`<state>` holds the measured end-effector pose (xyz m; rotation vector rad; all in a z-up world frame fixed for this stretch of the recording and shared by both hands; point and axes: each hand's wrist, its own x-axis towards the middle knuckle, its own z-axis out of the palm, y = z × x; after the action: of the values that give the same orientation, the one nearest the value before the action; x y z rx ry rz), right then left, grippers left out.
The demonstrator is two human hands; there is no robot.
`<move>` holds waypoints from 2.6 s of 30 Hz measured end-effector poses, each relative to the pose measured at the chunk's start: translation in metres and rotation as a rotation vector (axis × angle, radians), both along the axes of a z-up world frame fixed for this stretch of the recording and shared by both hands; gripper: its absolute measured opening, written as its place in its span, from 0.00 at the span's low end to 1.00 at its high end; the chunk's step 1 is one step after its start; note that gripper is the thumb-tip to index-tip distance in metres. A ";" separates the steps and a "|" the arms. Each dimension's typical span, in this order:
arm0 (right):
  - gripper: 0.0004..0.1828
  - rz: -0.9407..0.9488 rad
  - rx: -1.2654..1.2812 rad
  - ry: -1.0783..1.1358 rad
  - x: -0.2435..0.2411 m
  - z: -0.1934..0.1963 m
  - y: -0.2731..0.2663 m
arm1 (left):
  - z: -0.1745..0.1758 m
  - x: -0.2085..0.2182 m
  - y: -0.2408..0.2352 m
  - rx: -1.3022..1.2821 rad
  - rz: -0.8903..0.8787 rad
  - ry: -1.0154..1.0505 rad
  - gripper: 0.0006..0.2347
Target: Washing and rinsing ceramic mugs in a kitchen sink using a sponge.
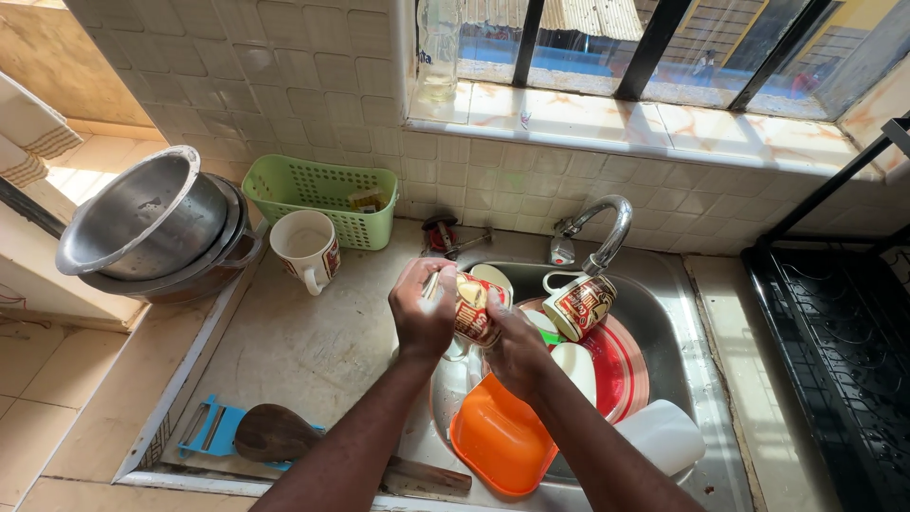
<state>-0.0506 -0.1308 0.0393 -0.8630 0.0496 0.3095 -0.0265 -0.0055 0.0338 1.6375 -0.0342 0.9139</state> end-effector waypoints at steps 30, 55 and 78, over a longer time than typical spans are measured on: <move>0.23 0.013 -1.050 0.154 -0.005 0.019 0.026 | -0.004 0.012 0.007 -0.374 -0.454 0.655 0.12; 0.10 0.097 -1.517 -0.430 0.029 -0.072 -0.017 | 0.000 0.007 0.019 -0.644 -0.709 0.686 0.18; 0.28 -0.022 -0.851 0.005 0.005 -0.033 0.003 | 0.003 -0.003 -0.006 -0.793 -0.538 0.566 0.18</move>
<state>-0.0459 -0.1281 0.0066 -1.7040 0.2048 0.2678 -0.0293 -0.0119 0.0366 0.9967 0.2395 -0.0018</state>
